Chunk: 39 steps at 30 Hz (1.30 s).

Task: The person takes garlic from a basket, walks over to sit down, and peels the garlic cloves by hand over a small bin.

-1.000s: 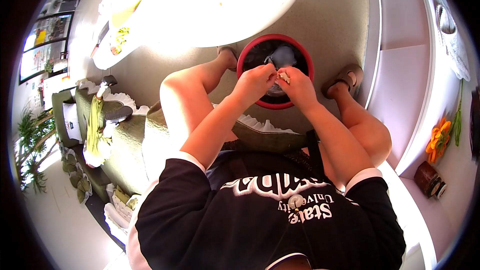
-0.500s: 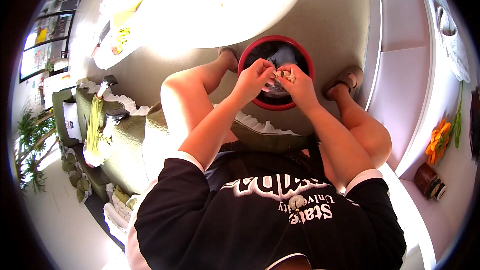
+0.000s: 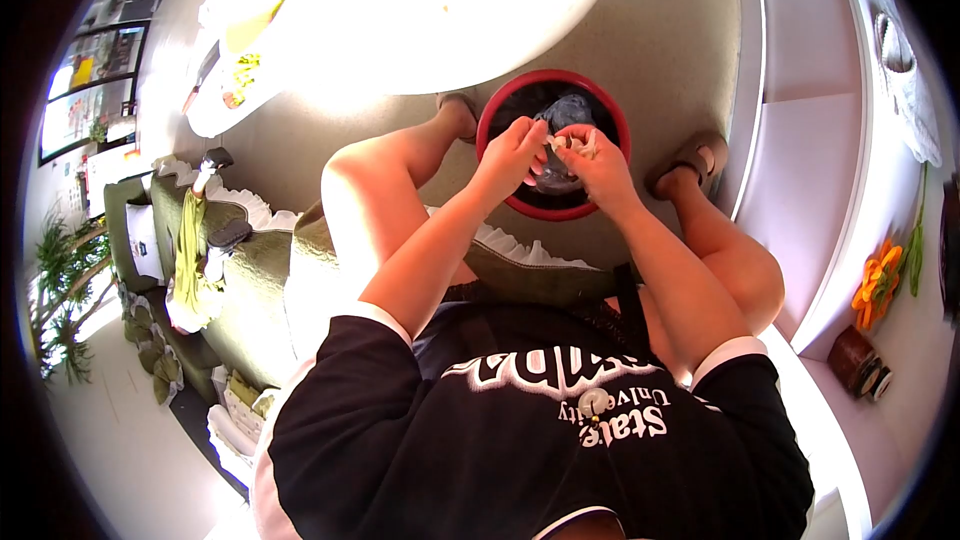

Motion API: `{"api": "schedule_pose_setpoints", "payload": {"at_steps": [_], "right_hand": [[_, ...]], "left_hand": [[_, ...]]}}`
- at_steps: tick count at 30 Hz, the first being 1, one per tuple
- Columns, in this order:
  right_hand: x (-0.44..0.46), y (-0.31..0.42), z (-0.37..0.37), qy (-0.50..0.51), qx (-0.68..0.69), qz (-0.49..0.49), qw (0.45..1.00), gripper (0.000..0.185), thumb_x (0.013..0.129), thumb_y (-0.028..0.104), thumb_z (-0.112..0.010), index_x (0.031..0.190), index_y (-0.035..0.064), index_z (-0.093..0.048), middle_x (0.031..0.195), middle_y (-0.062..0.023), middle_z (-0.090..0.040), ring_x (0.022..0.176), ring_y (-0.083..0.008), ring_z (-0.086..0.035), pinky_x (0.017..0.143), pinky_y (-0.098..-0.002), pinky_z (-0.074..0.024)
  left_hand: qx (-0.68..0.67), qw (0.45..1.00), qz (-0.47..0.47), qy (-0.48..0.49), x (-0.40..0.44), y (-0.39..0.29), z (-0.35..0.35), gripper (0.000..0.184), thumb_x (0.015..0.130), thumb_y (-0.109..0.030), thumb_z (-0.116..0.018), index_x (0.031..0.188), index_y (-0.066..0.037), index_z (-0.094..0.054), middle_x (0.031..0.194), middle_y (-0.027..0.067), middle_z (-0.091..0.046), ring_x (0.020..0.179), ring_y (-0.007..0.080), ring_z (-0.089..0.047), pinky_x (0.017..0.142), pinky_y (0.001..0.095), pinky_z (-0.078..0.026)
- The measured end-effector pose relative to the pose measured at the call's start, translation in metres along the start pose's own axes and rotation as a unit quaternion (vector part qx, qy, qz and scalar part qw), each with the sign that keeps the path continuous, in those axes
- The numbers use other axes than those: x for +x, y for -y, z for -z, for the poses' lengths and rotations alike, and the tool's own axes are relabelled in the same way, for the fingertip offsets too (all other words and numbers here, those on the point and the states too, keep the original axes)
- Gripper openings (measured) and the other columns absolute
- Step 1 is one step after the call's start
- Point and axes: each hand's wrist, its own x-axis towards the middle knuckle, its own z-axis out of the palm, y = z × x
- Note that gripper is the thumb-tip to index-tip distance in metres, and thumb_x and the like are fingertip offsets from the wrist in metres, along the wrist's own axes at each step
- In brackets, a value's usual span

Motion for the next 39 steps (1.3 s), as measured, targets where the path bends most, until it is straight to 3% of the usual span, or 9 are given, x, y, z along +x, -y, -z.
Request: {"api": "schedule_pose_setpoints", "payload": {"at_steps": [3, 7, 10, 13, 19, 27, 30, 33, 39], "right_hand": [[-0.002, -0.001, -0.003, 0.005, -0.003, -0.013, 1.000, 0.021, 0.085, 0.016, -0.062, 0.100, 0.0017, -0.057, 0.084, -0.0002, -0.057, 0.075, -0.0068, -0.050, 0.069, -0.0218, -0.0418], [-0.004, 0.010, -0.004, -0.012, 0.036, -0.038, 0.999, 0.023, 0.085, 0.019, -0.063, 0.101, 0.0044, -0.059, 0.074, 0.0020, -0.054, 0.062, -0.0043, -0.046, 0.056, -0.0194, -0.0380], [-0.004, 0.022, 0.000, -0.006, 0.096, -0.092, 0.991, 0.025, 0.085, 0.023, -0.064, 0.103, 0.0063, -0.060, 0.067, 0.0045, -0.050, 0.051, -0.0022, -0.040, 0.046, -0.0180, -0.0313], [0.000, 0.015, 0.001, 0.001, 0.106, -0.090, 0.990, 0.027, 0.085, 0.025, -0.064, 0.105, 0.0074, -0.061, 0.063, 0.0058, -0.048, 0.048, -0.0011, -0.037, 0.042, -0.0171, -0.0270], [0.000, 0.012, -0.001, 0.013, 0.116, -0.099, 0.988, 0.029, 0.085, 0.025, -0.064, 0.108, 0.0072, -0.060, 0.067, 0.0049, -0.050, 0.053, -0.0014, -0.042, 0.041, -0.0166, -0.0284], [0.000, 0.007, -0.002, -0.008, 0.125, -0.091, 0.988, 0.024, 0.085, 0.022, -0.064, 0.101, 0.0065, -0.055, 0.073, 0.0027, -0.054, 0.058, -0.0020, -0.046, 0.043, -0.0174, -0.0309], [-0.001, 0.010, 0.001, 0.014, 0.073, -0.060, 0.995, 0.022, 0.084, 0.020, -0.063, 0.100, 0.0053, -0.056, 0.076, 0.0007, -0.057, 0.064, -0.0058, -0.051, 0.051, -0.0213, -0.0403], [0.003, -0.004, 0.002, -0.010, -0.077, 0.046, 0.996, 0.022, 0.084, 0.019, -0.062, 0.101, 0.0051, -0.057, 0.082, -0.0058, -0.061, 0.071, -0.0156, -0.059, 0.065, -0.0288, -0.0470], [-0.009, 0.019, -0.006, -0.024, -0.262, 0.070, 0.962, 0.022, 0.083, 0.018, -0.060, 0.102, 0.0071, -0.057, 0.093, -0.0152, -0.062, 0.083, -0.0305, -0.062, 0.072, -0.0360, -0.0478]], "left_hand": [[0.020, 0.999, -0.026, 0.012, -0.003, 0.003, -0.004, 0.017, 0.093, -0.020, -0.049, 0.090, -0.004, -0.051, 0.072, 0.0024, -0.055, 0.060, 0.0086, -0.053, 0.048, 0.0229, -0.046], [0.052, 0.997, -0.051, -0.008, 0.000, 0.011, -0.002, 0.016, 0.092, -0.018, -0.049, 0.086, -0.003, -0.050, 0.072, 0.0026, -0.056, 0.060, 0.0086, -0.054, 0.049, 0.0238, -0.047], [0.152, 0.988, 0.034, -0.004, 0.007, 0.027, 0.008, 0.017, 0.092, -0.020, -0.051, 0.092, -0.004, -0.056, 0.073, 0.0063, -0.058, 0.063, 0.0117, -0.057, 0.052, 0.0258, -0.049], [0.142, 0.986, -0.081, -0.013, 0.007, 0.031, 0.008, 0.018, 0.092, -0.019, -0.051, 0.098, -0.004, -0.059, 0.078, 0.0068, -0.059, 0.064, 0.0115, -0.057, 0.054, 0.0250, -0.049], [-0.078, 0.994, 0.000, 0.074, 0.002, 0.006, 0.004, 0.021, 0.092, -0.016, -0.054, 0.106, 0.000, -0.058, 0.090, 0.0026, -0.060, 0.073, 0.0099, -0.057, 0.064, 0.0230, -0.050], [-0.061, 0.989, -0.130, 0.044, -0.003, 0.010, -0.001, 0.013, 0.090, -0.010, -0.056, 0.101, -0.003, -0.053, 0.092, 0.0032, -0.061, 0.083, 0.0100, -0.060, 0.069, 0.0233, -0.051], [-0.038, 0.990, -0.132, 0.020, -0.008, 0.001, -0.002, 0.011, 0.088, -0.008, -0.058, 0.096, -0.001, -0.053, 0.088, 0.0065, -0.063, 0.080, 0.0122, -0.062, 0.068, 0.0249, -0.051], [0.051, 0.985, -0.165, -0.007, -0.007, -0.001, 0.002, 0.014, 0.086, -0.010, -0.060, 0.094, -0.001, -0.053, 0.082, 0.0091, -0.064, 0.076, 0.0158, -0.064, 0.067, 0.0278, -0.051], [0.188, 0.958, -0.217, -0.011, -0.013, -0.008, 0.003, 0.018, 0.081, -0.011, -0.063, 0.092, -0.002, -0.053, 0.079, 0.0123, -0.063, 0.075, 0.0223, -0.065, 0.068, 0.0314, -0.051]]}}
